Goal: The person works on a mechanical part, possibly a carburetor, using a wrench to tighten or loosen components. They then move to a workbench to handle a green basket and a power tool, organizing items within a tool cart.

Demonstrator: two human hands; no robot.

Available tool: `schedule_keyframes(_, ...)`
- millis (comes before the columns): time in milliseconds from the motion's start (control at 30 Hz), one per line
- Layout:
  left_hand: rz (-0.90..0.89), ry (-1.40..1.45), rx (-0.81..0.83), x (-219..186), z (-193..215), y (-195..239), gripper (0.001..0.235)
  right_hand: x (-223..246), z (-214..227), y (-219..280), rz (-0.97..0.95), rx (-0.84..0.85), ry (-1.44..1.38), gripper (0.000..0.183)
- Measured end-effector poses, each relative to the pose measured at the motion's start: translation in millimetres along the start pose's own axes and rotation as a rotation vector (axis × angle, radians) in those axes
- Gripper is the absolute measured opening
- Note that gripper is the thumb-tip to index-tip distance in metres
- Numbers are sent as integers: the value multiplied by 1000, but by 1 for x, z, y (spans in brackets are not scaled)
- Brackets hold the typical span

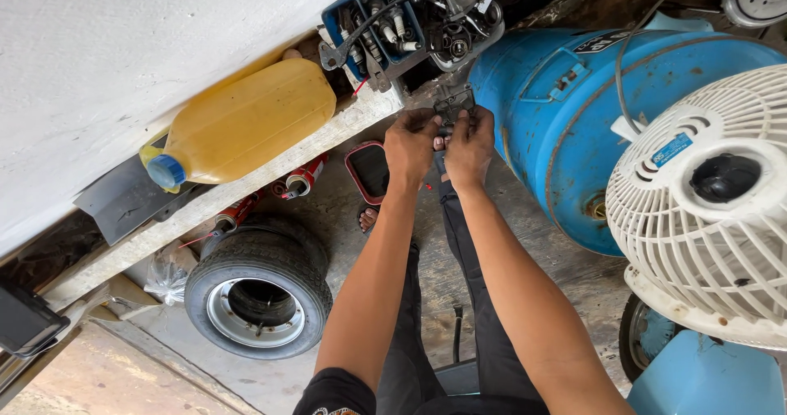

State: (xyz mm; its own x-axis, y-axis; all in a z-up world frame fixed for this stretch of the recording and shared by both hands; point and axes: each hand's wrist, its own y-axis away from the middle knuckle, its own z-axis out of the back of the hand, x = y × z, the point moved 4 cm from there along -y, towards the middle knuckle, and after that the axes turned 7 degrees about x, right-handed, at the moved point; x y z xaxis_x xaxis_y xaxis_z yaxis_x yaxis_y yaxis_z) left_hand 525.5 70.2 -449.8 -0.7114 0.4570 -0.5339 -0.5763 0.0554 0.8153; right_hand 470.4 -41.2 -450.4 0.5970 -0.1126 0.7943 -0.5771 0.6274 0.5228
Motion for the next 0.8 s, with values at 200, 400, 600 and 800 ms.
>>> schedule_keyframes(200,-107,18,-120,-10,7,4,30,-1,-3,-6,88,77,33,18)
schedule_keyframes(400,-165,9,-276,-18,11,3,30,21,-5,-20,174,65,-5,23)
schedule_keyframes(600,22,14,-218,-20,20,2,28,79,-24,-71,454,-34,176,63)
schedule_keyframes(800,12,-21,-196,-16,16,5,29,92,-46,-128,378,-75,216,69)
